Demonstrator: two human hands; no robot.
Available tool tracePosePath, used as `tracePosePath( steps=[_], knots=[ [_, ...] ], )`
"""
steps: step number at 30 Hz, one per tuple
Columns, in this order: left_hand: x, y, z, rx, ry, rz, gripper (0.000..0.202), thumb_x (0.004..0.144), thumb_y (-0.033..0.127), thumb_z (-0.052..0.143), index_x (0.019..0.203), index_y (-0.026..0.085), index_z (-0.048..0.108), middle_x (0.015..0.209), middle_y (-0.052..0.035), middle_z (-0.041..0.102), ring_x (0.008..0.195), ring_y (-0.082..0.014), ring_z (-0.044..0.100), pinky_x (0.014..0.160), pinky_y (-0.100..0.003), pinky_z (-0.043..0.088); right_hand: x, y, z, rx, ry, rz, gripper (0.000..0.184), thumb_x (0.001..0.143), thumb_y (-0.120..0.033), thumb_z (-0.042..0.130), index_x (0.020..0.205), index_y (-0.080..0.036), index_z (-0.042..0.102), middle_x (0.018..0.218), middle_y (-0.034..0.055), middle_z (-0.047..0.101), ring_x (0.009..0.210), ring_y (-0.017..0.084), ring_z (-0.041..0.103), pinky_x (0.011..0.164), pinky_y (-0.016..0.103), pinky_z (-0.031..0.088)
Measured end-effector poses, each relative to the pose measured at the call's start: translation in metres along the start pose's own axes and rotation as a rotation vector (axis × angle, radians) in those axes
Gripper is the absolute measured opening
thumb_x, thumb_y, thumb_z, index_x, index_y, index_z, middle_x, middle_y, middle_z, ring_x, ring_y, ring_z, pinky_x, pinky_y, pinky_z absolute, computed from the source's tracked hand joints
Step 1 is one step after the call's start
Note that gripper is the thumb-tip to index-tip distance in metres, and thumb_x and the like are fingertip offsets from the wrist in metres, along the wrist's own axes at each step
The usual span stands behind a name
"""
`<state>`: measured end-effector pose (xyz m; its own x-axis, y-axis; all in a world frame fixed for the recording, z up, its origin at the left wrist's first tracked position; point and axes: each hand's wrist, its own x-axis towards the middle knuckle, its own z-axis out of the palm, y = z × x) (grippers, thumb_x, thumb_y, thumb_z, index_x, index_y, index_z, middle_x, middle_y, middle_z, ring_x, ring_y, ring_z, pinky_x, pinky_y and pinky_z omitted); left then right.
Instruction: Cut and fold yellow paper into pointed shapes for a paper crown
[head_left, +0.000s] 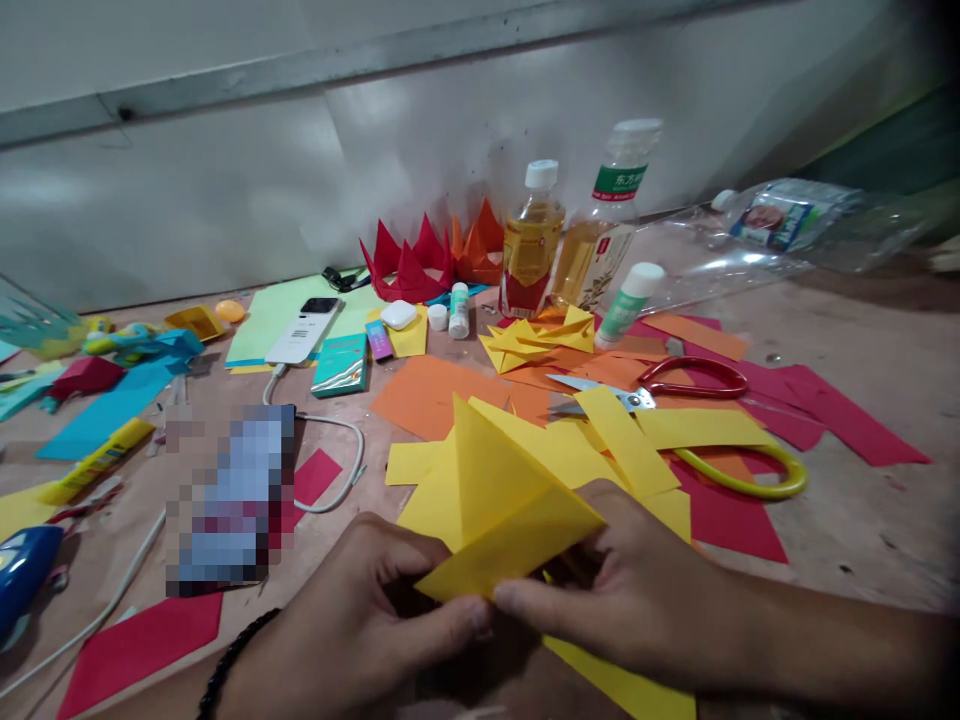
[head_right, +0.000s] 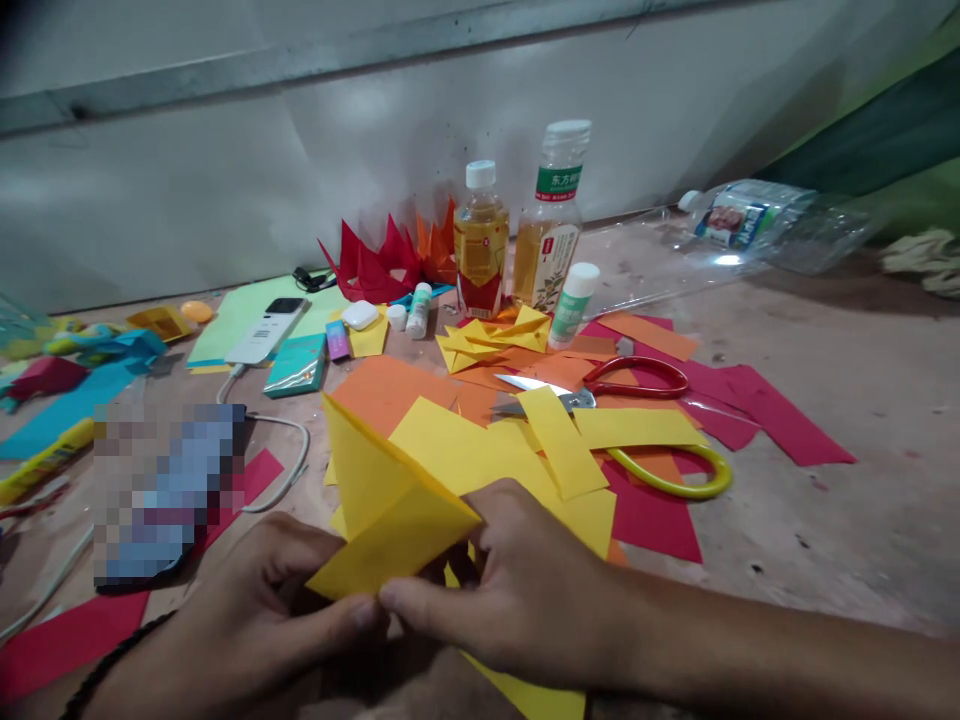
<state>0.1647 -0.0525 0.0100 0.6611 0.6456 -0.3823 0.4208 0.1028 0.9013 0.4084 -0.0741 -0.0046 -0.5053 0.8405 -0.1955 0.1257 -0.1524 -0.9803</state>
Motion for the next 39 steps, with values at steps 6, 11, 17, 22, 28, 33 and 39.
tracePosePath(
  steps=[6,11,17,22,28,33,39],
  knots=[
    [0.001,-0.003,-0.007,-0.168,-0.016,-0.108,0.045,0.096,0.057,0.076,0.086,0.014,0.081,0.076,-0.0058,0.076,0.063,-0.013,0.065,0.058,-0.021,0.051,0.004,-0.01,-0.025,-0.172,0.233,-0.057,0.041,0.088,-0.044,0.083,0.06,-0.018,0.066,0.053,-0.0031,0.055,0.05,0.009,0.047,0.047,0.024,0.031],
    [0.0,-0.001,-0.016,-0.149,0.083,-0.108,0.035,0.093,0.05,0.078,0.084,0.016,0.076,0.07,-0.0018,0.073,0.055,-0.0109,0.061,0.05,-0.018,0.049,0.009,-0.004,-0.043,-0.129,0.405,-0.134,0.041,0.096,-0.051,0.075,0.067,-0.022,0.069,0.06,-0.0002,0.062,0.052,0.012,0.05,0.047,0.028,0.035],
    [-0.004,-0.005,-0.021,-0.486,0.022,-0.09,0.034,0.09,0.048,0.076,0.089,0.014,0.076,0.066,-0.0055,0.073,0.048,-0.0104,0.055,0.045,-0.018,0.038,0.006,0.003,-0.053,-0.48,0.555,-0.612,0.02,0.092,-0.044,0.082,0.101,-0.031,0.069,0.095,0.0031,0.071,0.087,0.023,0.063,0.078,0.038,0.052],
    [-0.009,0.005,-0.016,-0.433,-0.203,-0.08,0.036,0.09,0.052,0.082,0.093,0.017,0.071,0.074,0.0003,0.062,0.064,-0.0107,0.05,0.059,-0.021,0.038,-0.004,-0.003,-0.043,-1.027,0.175,-1.041,0.022,0.106,-0.022,0.063,0.125,-0.029,0.071,0.121,0.0009,0.081,0.111,0.022,0.064,0.101,0.039,0.05],
    [-0.008,-0.006,-0.011,-0.206,0.097,0.193,0.067,0.096,0.086,0.051,0.103,0.021,0.065,0.09,-0.0022,0.063,0.075,-0.0159,0.052,0.067,-0.027,0.042,-0.012,-0.019,-0.018,-0.364,0.231,-0.497,0.011,0.096,-0.024,0.074,0.089,-0.027,0.066,0.074,-0.0048,0.073,0.062,0.012,0.063,0.058,0.026,0.049],
    [0.0,-0.004,-0.009,0.09,0.154,0.222,0.041,0.107,0.053,0.059,0.087,0.018,0.067,0.075,0.0,0.062,0.066,-0.0125,0.052,0.06,-0.024,0.037,-0.009,-0.021,-0.014,-0.309,0.142,-0.017,0.026,0.093,-0.044,0.071,0.078,-0.023,0.068,0.07,-0.0008,0.067,0.063,0.015,0.057,0.054,0.025,0.044],
    [0.001,0.001,-0.011,0.05,0.009,0.111,0.052,0.106,0.053,0.061,0.068,0.018,0.057,0.061,0.0056,0.042,0.058,-0.0096,0.034,0.054,-0.026,0.025,0.002,-0.018,-0.018,-0.303,0.022,0.027,0.024,0.095,-0.044,0.073,0.085,-0.023,0.078,0.078,-0.0008,0.074,0.072,0.015,0.061,0.064,0.025,0.045]
  ],
)
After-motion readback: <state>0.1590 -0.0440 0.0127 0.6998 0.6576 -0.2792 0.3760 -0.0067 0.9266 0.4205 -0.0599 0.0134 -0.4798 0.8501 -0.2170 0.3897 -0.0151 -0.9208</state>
